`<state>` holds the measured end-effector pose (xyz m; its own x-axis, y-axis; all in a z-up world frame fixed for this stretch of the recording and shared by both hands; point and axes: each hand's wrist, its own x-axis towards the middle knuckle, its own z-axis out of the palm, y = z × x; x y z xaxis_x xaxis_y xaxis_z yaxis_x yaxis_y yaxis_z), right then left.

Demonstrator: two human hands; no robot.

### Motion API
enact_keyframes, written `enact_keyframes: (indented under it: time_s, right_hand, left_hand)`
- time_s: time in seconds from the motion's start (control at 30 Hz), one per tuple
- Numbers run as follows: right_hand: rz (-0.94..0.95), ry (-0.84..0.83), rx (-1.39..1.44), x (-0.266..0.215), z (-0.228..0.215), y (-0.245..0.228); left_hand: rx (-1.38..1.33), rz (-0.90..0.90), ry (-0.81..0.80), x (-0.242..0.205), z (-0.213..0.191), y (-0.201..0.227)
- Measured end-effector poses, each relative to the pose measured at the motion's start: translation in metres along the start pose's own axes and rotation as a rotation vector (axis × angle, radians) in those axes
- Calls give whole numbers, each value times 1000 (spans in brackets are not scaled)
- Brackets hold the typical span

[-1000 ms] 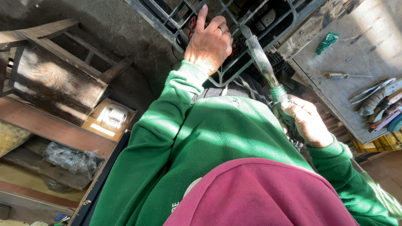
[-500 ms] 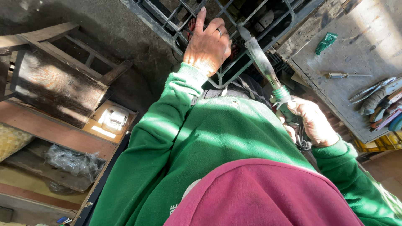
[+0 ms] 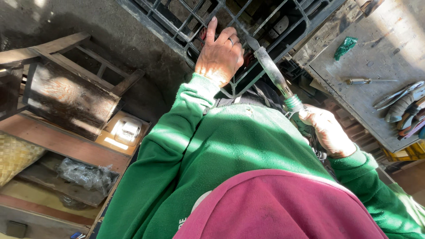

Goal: The person uses a soldering iron to melt and smooth edges on a black plastic crate, then scrapes away excess material with a metal tool. The person works on multiple sections of the crate, applying heat and scraping repeatedly.

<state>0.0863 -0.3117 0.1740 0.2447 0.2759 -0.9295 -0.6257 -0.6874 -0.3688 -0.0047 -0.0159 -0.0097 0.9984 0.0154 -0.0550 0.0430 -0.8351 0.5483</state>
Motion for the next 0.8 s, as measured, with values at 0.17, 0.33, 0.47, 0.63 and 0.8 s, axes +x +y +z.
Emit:
enact_keyframes:
  time_s: [0.17,0.33,0.47,0.63,0.8]
  right_hand:
    - [-33,30,15,4,-2,15]
    - [-49,38,-19,6,-5,16]
    - [3,40,2,3,-3,10]
    - [4,7,39,2,-2,4]
    - [11,6,49,4,-3,4]
  left_hand:
    - [-5,4,-1,-1,-1,-1]
    - [19,4,22,1,-3,1]
    - [26,-14,-28,1,-4,2]
    - [22,-8,-26,2,-4,2]
    - [46,-25,-12,2,-1,3]
